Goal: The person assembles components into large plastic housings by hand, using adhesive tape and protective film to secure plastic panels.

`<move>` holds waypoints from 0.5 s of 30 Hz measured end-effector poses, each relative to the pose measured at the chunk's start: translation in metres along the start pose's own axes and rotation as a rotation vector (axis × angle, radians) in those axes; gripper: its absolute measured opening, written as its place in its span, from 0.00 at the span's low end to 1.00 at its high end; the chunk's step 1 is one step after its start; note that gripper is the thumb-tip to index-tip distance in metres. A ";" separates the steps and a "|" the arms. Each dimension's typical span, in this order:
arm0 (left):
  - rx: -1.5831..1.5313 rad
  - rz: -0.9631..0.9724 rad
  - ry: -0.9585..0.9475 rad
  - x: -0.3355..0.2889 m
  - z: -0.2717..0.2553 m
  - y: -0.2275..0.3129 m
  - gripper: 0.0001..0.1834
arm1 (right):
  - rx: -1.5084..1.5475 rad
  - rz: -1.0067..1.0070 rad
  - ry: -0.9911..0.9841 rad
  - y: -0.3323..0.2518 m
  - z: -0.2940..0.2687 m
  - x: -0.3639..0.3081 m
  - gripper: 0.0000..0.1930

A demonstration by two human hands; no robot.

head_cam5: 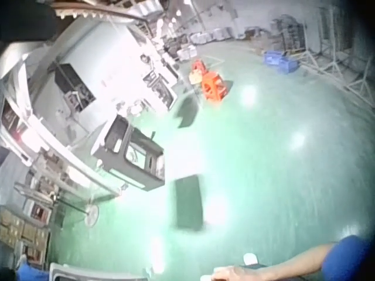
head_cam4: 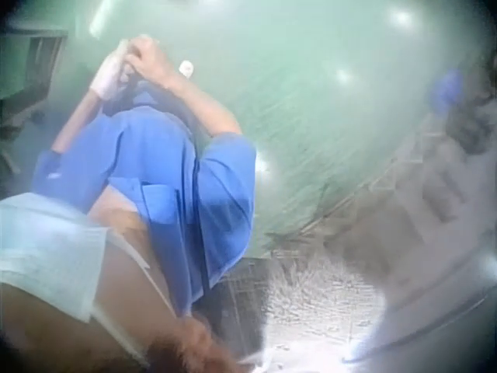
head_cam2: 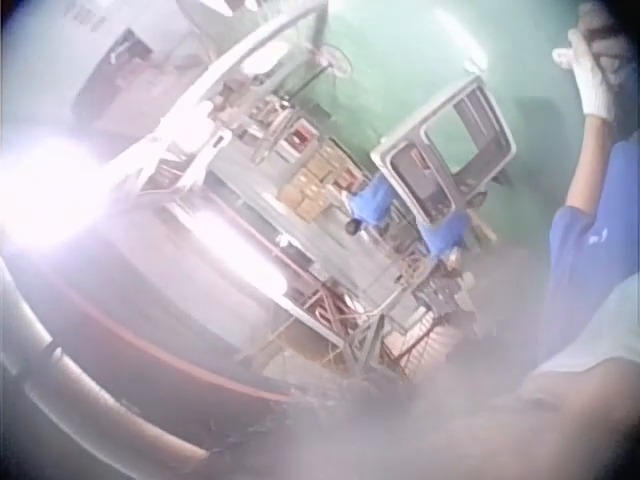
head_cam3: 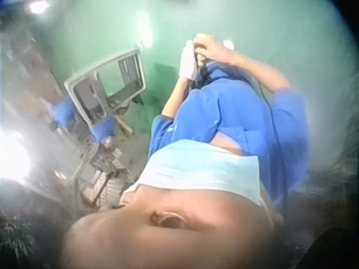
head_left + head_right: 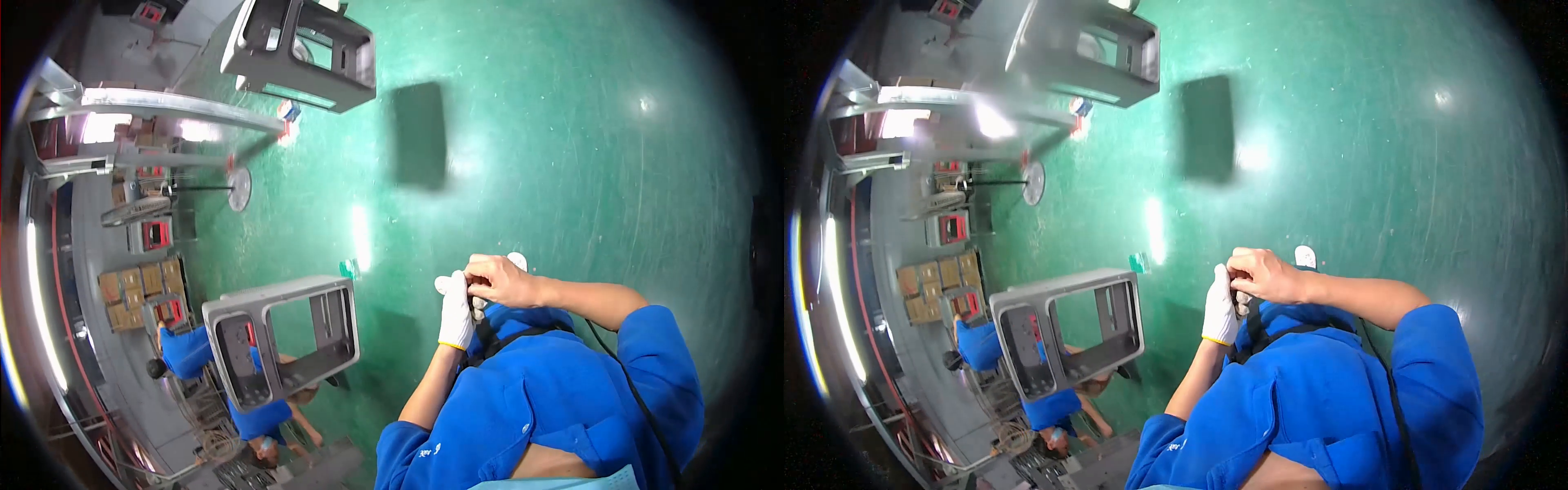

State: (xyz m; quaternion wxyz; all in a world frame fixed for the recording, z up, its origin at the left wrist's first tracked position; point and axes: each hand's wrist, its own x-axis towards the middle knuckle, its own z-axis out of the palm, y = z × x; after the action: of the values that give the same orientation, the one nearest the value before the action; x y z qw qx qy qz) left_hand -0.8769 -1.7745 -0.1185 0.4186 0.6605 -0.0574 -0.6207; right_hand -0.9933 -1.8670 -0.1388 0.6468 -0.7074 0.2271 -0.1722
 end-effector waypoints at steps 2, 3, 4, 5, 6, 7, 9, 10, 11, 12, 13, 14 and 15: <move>0.033 0.052 -0.048 0.010 0.005 0.003 0.26 | -0.118 -0.073 0.082 0.003 -0.009 0.001 0.08; 0.027 0.041 -0.068 0.015 0.009 0.010 0.26 | -0.153 -0.055 0.087 -0.002 -0.017 0.004 0.08; 0.020 0.027 -0.086 0.019 0.011 0.017 0.25 | -0.153 -0.057 0.100 -0.003 -0.022 0.008 0.08; -0.012 0.015 -0.112 0.021 0.014 0.022 0.24 | -0.142 -0.067 0.147 -0.003 -0.025 0.013 0.07; 0.000 0.010 -0.121 0.023 0.020 0.032 0.24 | -0.131 -0.072 0.197 -0.002 -0.029 0.017 0.07; -0.063 0.024 -0.131 0.024 0.029 0.045 0.24 | -0.118 -0.077 0.246 -0.001 -0.034 0.023 0.06; -0.169 -0.005 -0.151 0.038 0.029 0.059 0.22 | -0.091 -0.078 0.308 -0.001 -0.045 0.038 0.06; -0.175 0.014 -0.136 0.047 0.026 0.063 0.20 | -0.068 -0.085 0.357 -0.001 -0.050 0.046 0.06; -0.213 0.019 -0.208 0.058 0.020 0.069 0.17 | -0.049 -0.081 0.375 -0.004 -0.056 0.054 0.05; -0.249 0.019 -0.279 0.067 0.016 0.079 0.13 | -0.070 -0.095 0.366 -0.005 -0.062 0.062 0.05; -0.211 0.019 -0.188 0.072 0.014 0.086 0.13 | -0.059 -0.102 0.382 -0.002 -0.063 0.071 0.04; -0.201 0.018 -0.200 0.081 0.011 0.094 0.12 | -0.047 -0.109 0.399 0.000 -0.064 0.079 0.04; -0.202 0.006 -0.202 0.089 0.010 0.103 0.12 | -0.040 -0.094 0.414 0.000 -0.067 0.087 0.04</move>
State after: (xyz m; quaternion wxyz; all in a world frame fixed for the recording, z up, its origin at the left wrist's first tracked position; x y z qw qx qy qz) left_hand -0.8203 -1.8991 -0.1216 0.4769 0.5490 -0.0386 -0.6853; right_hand -0.9559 -1.9703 -0.1364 0.5636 -0.6793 0.3253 -0.3394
